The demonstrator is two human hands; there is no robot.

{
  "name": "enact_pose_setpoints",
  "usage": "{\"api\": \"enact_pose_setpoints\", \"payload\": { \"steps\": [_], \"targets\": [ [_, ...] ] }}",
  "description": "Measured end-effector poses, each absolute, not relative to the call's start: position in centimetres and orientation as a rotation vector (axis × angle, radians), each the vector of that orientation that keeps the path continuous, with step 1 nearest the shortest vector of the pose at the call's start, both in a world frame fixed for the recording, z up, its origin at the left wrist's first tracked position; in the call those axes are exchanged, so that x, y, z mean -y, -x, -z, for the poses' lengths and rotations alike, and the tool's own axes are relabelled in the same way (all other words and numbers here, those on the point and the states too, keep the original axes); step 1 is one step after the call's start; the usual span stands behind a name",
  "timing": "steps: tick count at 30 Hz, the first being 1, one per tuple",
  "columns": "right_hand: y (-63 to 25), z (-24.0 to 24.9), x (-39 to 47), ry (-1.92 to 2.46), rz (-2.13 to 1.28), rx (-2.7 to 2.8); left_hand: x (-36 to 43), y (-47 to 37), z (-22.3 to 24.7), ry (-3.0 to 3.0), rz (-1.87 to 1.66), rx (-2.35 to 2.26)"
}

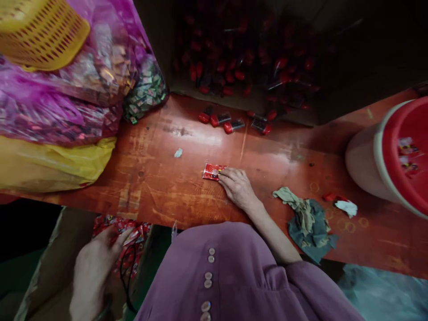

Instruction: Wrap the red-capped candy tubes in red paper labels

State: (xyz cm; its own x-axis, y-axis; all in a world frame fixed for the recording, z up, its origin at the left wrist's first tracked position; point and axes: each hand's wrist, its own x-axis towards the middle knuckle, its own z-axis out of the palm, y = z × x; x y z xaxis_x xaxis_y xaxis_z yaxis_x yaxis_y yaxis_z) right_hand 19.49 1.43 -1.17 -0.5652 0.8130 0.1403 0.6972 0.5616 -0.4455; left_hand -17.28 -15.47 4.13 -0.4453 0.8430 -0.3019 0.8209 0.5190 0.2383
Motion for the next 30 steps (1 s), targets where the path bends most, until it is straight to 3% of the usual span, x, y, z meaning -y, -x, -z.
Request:
{"api": "enact_pose_setpoints", "payload": {
  "steps": [5, 11, 17, 24, 30],
  "targets": [
    [-19.3, 1.2, -1.5, 1.228, -0.53, 2.528, 5.8, 5.4, -2.9, -2.145, -0.788, -1.68],
    [-19.0, -0.1, -1.7, 1.269, -0.524, 2.591, -0.2, -0.8, 1.4, -2.471, -0.73, -1.342],
    [-20.5, -3.8, -6.6, 1.075, -1.141, 2.589, -0.5, 0.0, 2.3, -2.574, -0.722, -1.253],
    [-18.0, -2.9, -18.3, 1.493, -0.476, 2.488, -1.4, -0.2, 1.2, -2.515, -0.727, -1.272],
    [-15.7, -1.4, -20.7, 1.567, -0.39, 2.596, -1.4, -0.5, 0.0, -2.472, -0.537, -1.279]
  ]
}}
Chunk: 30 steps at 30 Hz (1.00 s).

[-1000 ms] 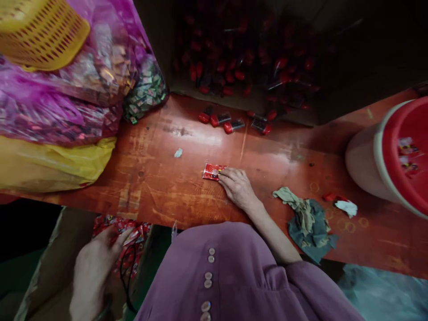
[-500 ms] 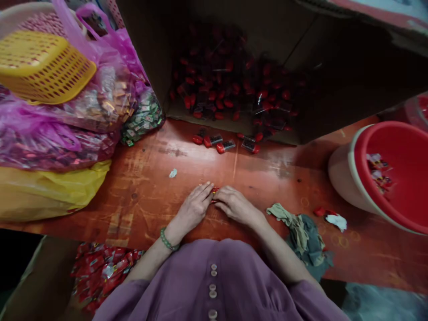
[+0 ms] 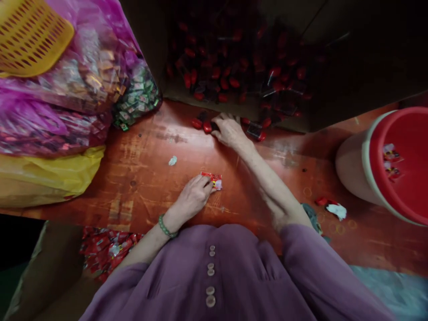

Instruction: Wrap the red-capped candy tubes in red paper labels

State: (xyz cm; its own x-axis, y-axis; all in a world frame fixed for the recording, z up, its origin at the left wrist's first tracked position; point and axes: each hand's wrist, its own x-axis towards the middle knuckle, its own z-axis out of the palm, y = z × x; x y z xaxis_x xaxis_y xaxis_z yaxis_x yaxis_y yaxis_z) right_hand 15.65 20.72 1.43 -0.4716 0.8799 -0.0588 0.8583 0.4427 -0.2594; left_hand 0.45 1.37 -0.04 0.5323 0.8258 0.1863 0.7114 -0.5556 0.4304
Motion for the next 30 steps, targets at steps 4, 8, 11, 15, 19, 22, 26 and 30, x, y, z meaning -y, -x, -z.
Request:
{"api": "enact_pose_setpoints", "payload": {
  "steps": [4, 8, 11, 15, 19, 22, 26, 30],
  "targets": [
    [-16.2, -1.0, -20.1, 1.484, -0.522, 2.471, -1.4, -0.6, 0.2, -2.502, -0.487, -1.346],
    [-17.8, -1.6, -17.1, 1.288, -0.944, 2.032, -1.3, -0.7, 0.5, -2.53, -0.546, -1.406],
    [-19.3, -2.2, -13.1, 1.156, -1.286, 1.588, -1.1, -0.7, 0.3, -2.446, -0.578, -1.421],
    [-21.4, -2.2, -7.7, 1.167, -1.517, 1.184, -1.3, -0.7, 0.0, -2.315, -0.61, -1.389],
    [-22.7, -1.2, -4.0, 1.16, -1.686, 0.962, -1.7, -0.6, 0.4, -2.197, -0.686, -1.401],
    [-23.1, -0.8, -2.3, 1.161, -1.723, 0.896, -1.9, -0.5, 0.8, -2.044, -0.84, -1.413],
    [-23.4, -1.4, -1.0, 1.199, -1.639, 1.095, -1.7, -0.3, 0.4, -1.823, -1.035, -1.363],
    [-23.3, -2.9, -0.5, 1.261, -1.469, 1.434, -1.2, -0.2, -0.7, -1.73, -1.14, -1.264]
  ]
}}
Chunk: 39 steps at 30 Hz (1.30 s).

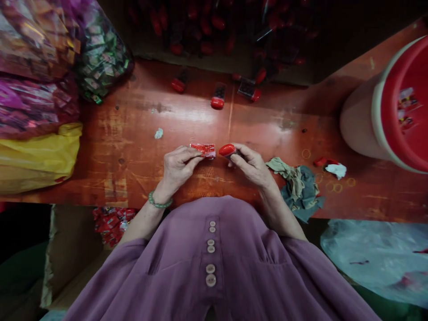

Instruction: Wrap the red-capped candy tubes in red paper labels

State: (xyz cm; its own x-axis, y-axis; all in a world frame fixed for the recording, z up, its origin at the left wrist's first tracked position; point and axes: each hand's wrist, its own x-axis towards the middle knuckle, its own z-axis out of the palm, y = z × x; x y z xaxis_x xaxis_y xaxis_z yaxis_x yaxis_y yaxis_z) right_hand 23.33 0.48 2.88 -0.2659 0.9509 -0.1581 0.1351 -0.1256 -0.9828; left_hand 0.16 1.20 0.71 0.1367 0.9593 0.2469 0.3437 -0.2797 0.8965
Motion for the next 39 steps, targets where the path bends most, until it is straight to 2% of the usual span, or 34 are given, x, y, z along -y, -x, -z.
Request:
{"api": "enact_pose_setpoints", "payload": {
  "steps": [8, 19, 26, 33, 39],
  "targets": [
    [-23.5, -4.6, -1.1, 1.177, -1.208, 2.061, -0.5, 0.2, -1.2, -1.651, -1.172, -1.161],
    [-23.4, -6.2, -2.4, 1.335, -1.244, 2.579, 0.1, 0.2, -0.5, -1.709, -1.067, -1.085],
    [-23.0, -5.5, -3.1, 1.144, -1.423, 2.428, -0.1, 0.6, -1.2, -1.527, -0.937, -1.132],
    [-22.8, -4.3, -2.9, 1.076, -1.522, 2.092, 0.1, 0.5, -1.2, -0.78, -0.861, -1.007],
    [-22.3, -3.5, -2.1, 1.096, -1.722, 1.813, 0.6, -1.2, -0.7, -0.403, -0.873, -1.033]
  ]
}}
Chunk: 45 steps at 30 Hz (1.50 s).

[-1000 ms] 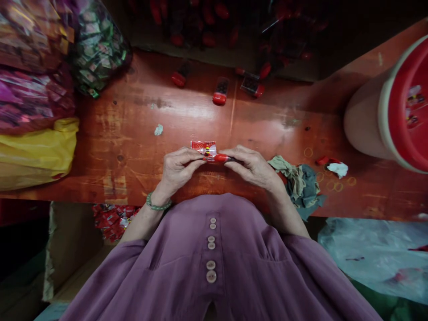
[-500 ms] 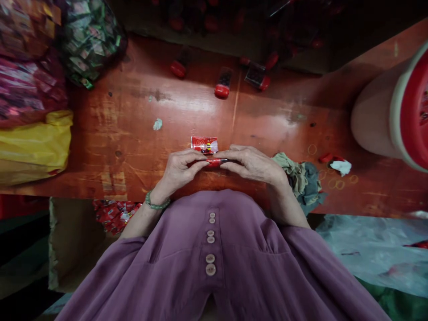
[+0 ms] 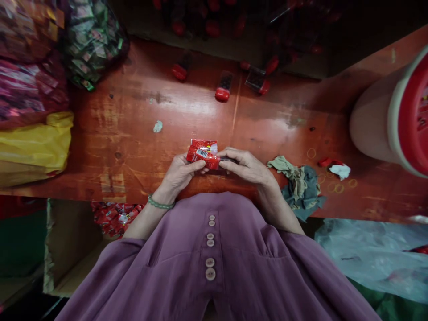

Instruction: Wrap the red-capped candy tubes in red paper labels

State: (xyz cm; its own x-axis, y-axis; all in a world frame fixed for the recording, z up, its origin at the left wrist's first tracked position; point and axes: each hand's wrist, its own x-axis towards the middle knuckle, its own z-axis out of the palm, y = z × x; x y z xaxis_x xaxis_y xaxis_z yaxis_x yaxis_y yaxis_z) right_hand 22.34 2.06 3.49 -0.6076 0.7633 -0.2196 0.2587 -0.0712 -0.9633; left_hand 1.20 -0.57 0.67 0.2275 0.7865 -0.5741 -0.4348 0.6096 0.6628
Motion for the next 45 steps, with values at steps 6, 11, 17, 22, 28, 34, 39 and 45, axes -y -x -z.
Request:
{"api": "enact_pose_setpoints", "payload": {
  "steps": [6, 11, 17, 22, 28, 34, 39, 45],
  "targets": [
    [-22.2, -3.1, -1.2, 1.248, -1.678, 1.649, 0.7, -2.5, -0.7, -0.416, -0.882, -1.081],
    [-21.5, -2.7, 0.0, 1.293, -1.355, 1.72, 0.6, -3.0, -1.0, -0.391, -0.904, -1.074],
    [-20.1, -1.4, 1.5, 1.322, -1.175, 1.628, 0.7, -3.1, -1.1, -0.337, -0.899, -1.098],
    [-19.2, -1.1, 2.0, 1.374, -1.36, 1.421, 0.6, -2.8, -1.1, -0.374, -0.884, -1.057],
    [-18.1, -1.3, 1.9, 1.38, -0.98, 1.662, 0.8, -3.1, -0.9, -0.4, -0.932, -1.062],
    [-17.6, -1.5, 2.4, 1.388, -1.245, 1.538, 1.0, -2.7, -0.8, -0.481, -1.012, -1.074],
    [-18.6, -2.3, 2.9, 1.399, -1.438, 1.462, 1.4, -2.7, -0.3, -0.582, -1.07, -1.134],
    [-18.0, -1.7, 3.2, 1.394, -1.296, 1.355, 1.7, -2.8, 0.0, -0.588, -1.037, -1.152]
  ]
}}
